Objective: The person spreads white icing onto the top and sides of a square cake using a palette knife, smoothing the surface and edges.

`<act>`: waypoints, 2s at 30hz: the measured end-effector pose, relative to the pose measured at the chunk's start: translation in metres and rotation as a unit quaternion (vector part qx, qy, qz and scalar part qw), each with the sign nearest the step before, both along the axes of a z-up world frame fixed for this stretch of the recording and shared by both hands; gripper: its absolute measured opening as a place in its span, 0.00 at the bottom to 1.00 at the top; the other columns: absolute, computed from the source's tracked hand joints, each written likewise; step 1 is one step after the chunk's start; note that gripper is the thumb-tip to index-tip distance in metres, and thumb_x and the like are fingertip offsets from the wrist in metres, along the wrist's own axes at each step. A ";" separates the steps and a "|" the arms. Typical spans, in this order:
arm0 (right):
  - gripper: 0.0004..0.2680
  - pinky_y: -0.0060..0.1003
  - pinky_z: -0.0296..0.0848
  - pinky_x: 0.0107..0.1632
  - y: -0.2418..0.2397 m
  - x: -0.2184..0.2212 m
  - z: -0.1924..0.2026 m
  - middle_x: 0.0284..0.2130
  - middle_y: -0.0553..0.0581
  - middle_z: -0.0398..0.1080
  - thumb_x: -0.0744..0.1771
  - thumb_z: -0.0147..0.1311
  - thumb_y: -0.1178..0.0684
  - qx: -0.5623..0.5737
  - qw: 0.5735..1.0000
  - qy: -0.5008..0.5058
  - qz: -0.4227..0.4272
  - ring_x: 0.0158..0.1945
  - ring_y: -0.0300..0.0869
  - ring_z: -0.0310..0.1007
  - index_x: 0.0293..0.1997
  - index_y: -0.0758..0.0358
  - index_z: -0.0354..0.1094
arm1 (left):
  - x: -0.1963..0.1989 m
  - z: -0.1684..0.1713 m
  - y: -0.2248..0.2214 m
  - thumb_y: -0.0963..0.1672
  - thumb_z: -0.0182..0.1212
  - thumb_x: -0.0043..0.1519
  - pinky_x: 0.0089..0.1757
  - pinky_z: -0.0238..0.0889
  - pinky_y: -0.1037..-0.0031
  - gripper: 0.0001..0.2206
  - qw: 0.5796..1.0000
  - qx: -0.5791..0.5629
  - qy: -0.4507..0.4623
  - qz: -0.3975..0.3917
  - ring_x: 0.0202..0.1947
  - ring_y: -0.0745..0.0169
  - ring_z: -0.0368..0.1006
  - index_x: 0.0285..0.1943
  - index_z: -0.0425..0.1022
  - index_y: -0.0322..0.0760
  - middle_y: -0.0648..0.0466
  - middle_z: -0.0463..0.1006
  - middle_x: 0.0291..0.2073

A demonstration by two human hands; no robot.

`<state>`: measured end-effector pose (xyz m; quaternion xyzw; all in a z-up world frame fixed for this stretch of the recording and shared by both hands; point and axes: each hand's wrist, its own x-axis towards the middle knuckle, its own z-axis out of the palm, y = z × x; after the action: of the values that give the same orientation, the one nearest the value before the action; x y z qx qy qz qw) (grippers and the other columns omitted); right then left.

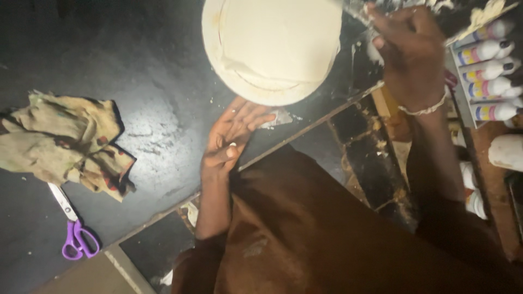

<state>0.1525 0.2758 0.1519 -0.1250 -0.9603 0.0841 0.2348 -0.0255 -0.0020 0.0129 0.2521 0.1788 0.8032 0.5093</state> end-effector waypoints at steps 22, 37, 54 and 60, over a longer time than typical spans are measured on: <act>0.12 0.48 0.68 0.48 0.008 -0.011 0.004 0.43 0.67 0.69 0.77 0.48 0.50 -0.053 0.997 0.020 0.042 0.46 0.56 0.70 0.61 0.70 0.71 | -0.015 0.002 0.004 0.50 0.72 0.57 0.72 0.46 0.49 0.49 0.996 -0.024 0.004 0.084 0.77 0.38 0.53 0.81 0.44 0.25 0.32 0.53 0.77; 0.09 0.46 0.68 0.55 0.013 -0.010 0.004 0.49 0.68 0.70 0.74 0.48 0.57 0.004 0.998 0.005 0.069 0.53 0.58 0.70 0.59 0.71 0.69 | -0.019 -0.005 0.006 0.48 0.71 0.58 0.73 0.46 0.46 0.46 0.997 -0.004 -0.018 0.073 0.74 0.34 0.56 0.82 0.45 0.30 0.32 0.57 0.76; 0.12 0.42 0.68 0.48 0.010 -0.003 0.004 0.38 0.61 0.67 0.75 0.51 0.55 -0.031 0.998 -0.006 0.050 0.43 0.48 0.69 0.67 0.65 0.72 | -0.006 -0.008 0.006 0.45 0.70 0.56 0.72 0.45 0.38 0.44 0.996 0.013 -0.066 0.054 0.72 0.30 0.57 0.80 0.49 0.30 0.30 0.57 0.75; 0.12 0.41 0.67 0.46 0.007 -0.002 0.002 0.37 0.61 0.67 0.76 0.50 0.54 -0.023 0.999 -0.014 0.046 0.42 0.48 0.69 0.66 0.64 0.72 | 0.004 -0.009 0.010 0.41 0.65 0.57 0.73 0.44 0.35 0.40 0.997 0.032 -0.072 0.022 0.73 0.30 0.56 0.80 0.51 0.37 0.36 0.57 0.77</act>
<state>0.1505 0.2827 0.1537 -0.0867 -0.9660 0.1149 0.2147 -0.0220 0.0084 0.0041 0.2055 0.1212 0.8359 0.4944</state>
